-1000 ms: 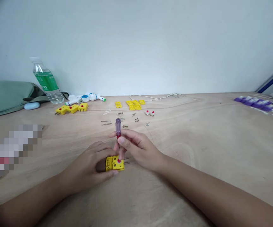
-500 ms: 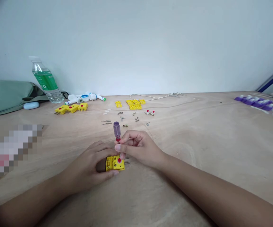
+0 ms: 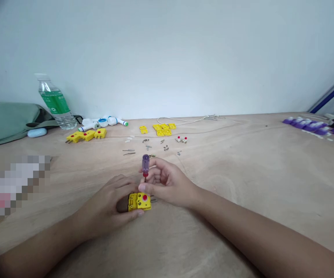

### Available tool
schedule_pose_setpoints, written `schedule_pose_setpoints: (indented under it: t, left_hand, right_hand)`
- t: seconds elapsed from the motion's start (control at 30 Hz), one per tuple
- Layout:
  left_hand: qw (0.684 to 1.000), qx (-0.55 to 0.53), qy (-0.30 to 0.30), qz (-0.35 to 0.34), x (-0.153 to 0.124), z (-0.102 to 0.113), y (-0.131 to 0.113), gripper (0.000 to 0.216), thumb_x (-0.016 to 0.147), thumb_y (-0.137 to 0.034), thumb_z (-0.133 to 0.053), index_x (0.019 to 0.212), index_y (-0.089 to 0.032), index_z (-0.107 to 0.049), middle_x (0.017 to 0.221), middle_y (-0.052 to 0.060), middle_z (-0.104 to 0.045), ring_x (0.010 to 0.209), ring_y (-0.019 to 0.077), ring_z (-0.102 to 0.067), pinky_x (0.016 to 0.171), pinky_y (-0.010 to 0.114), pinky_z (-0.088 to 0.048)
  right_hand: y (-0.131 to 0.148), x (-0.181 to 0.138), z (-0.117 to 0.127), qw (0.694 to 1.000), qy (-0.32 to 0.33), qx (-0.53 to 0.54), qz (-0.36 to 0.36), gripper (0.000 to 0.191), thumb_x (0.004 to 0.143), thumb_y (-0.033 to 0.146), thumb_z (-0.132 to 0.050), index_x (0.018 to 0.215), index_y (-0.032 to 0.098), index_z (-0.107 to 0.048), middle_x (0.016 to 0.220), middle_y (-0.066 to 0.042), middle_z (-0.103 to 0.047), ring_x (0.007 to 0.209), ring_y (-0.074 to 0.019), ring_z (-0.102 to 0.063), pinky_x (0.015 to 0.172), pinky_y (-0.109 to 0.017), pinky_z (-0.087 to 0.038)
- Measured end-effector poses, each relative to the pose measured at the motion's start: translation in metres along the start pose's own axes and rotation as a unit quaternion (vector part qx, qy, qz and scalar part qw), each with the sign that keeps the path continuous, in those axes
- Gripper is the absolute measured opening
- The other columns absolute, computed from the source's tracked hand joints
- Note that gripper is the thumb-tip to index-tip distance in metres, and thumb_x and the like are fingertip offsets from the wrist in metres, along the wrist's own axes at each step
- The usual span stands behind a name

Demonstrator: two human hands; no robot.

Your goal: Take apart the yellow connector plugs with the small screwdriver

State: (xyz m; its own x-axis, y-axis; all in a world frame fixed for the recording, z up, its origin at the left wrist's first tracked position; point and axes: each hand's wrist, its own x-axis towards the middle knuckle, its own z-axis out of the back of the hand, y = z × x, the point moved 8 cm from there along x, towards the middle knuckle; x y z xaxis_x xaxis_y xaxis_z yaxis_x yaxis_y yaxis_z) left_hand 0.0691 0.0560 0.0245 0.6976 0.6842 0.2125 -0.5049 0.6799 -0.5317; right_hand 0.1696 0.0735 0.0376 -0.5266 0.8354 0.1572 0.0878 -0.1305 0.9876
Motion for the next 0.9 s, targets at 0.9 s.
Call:
schedule_pose_setpoints:
  t: [0.9]
  left_hand:
    - [1.0, -0.008, 0.006, -0.001, -0.0011, -0.0007, -0.0002, 0.028, 0.077, -0.032, -0.064, 0.104, -0.026, -0.059, 0.102, 0.001, -0.062, 0.098, 0.0218, -0.052, 0.088, 0.036, -0.038]
  right_hand:
    - [0.0018, 0.0013, 0.0074, 0.996, 0.009, -0.075, 0.051, 0.018, 0.091, 0.028, -0.044, 0.094, 0.015, -0.057, 0.081, -0.003, -0.059, 0.064, -0.0083, -0.053, 0.064, -0.026, -0.048]
